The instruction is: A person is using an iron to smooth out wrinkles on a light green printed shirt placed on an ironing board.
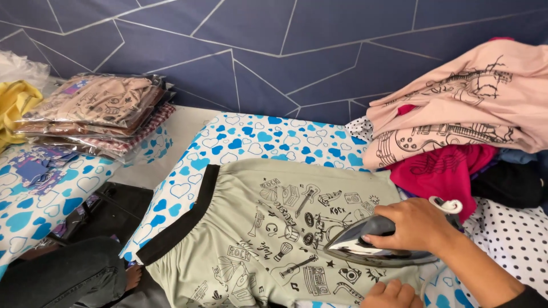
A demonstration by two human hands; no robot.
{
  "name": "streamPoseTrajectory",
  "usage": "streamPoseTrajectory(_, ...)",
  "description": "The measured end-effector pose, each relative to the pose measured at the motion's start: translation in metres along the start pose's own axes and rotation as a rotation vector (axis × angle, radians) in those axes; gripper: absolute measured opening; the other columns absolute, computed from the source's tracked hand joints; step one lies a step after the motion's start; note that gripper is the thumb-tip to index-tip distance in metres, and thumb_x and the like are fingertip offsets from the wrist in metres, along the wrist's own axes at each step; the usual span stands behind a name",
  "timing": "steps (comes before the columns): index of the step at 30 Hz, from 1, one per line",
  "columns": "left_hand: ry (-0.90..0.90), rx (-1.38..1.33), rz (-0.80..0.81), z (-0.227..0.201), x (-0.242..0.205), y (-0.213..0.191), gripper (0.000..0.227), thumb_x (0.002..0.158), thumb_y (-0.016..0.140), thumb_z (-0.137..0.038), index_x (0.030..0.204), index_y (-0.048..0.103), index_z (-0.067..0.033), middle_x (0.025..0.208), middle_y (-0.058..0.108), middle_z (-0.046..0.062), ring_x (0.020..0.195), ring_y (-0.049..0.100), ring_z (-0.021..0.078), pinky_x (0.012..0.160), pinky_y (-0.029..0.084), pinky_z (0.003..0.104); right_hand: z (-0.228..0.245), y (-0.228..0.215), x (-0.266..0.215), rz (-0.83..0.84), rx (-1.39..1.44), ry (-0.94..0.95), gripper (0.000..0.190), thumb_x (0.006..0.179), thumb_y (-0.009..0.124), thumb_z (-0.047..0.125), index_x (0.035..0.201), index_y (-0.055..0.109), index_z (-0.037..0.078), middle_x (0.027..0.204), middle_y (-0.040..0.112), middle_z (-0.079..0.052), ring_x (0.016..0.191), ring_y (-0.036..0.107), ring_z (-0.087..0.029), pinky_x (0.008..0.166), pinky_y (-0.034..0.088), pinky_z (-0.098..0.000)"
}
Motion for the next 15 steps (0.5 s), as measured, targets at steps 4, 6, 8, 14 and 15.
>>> streamPoseTrajectory(4,-0.066,0.120,-0.168,-0.014,0.007,-0.024,0.017,0.093,0.067,-0.006,0.080,0.058,-0.0094,0.077,0.049,0.009,0.065,0.050,0.0263,0.051,0.046,0.034,-0.004,0.006,-0.001,-0.147,0.043,-0.110,0.061,0.066,0.064,0.084,0.095,0.071,0.031,0.069,0.075,0.005,0.067,0.071,-0.026,0.053,0.054,-0.0451)
streamPoseTrajectory(6,-0.078,0.060,-0.104,-0.013,0.005,-0.033,0.008,0.087,0.066,0.003,0.087,0.060,-0.0018,0.080,0.049,0.014,0.071,0.054,0.0320,0.047,0.048,0.036,-0.003,0.000,0.001,-0.097,0.040,-0.012,0.057,0.065,0.061,0.085,0.088,0.071,0.034,0.071,0.075,0.009,0.069,0.071,-0.023,0.054,0.052,-0.0422)
streamPoseTrajectory(8,-0.091,0.064,-0.133,-0.012,0.008,-0.035,0.010,0.086,0.065,0.003,0.083,0.058,-0.0023,0.078,0.048,0.013,0.070,0.053,0.0309,0.048,0.047,0.035,-0.009,0.005,-0.001,-0.162,0.067,-0.005,0.058,0.063,0.064,0.084,0.090,0.072,0.033,0.072,0.076,0.009,0.071,0.072,-0.023,0.055,0.053,-0.0436)
streamPoseTrajectory(14,0.009,-0.121,-0.077,0.002,0.010,-0.053,0.012,0.092,0.064,0.002,0.084,0.055,-0.0006,0.082,0.048,0.016,0.074,0.050,0.0338,0.060,0.045,0.042,-0.003,0.003,-0.010,-0.295,0.096,-0.173,0.053,0.067,0.068,0.077,0.079,0.070,0.025,0.057,0.070,0.007,0.055,0.067,-0.026,0.045,0.049,-0.0440)
streamPoseTrajectory(15,0.050,-0.215,-0.066,0.005,0.010,-0.054,0.008,0.093,0.061,0.003,0.088,0.055,0.0021,0.085,0.049,0.018,0.076,0.050,0.0367,0.065,0.044,0.047,-0.001,0.003,-0.009,-0.302,0.076,-0.180,0.053,0.067,0.068,0.076,0.076,0.067,0.024,0.054,0.067,0.004,0.052,0.065,-0.029,0.043,0.046,-0.0441)
Point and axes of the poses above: each hand's wrist, its own x-axis towards the middle knuckle, its own y-axis out of the palm, z = x × y, the point moved 2 cm from there along x, towards the middle knuckle
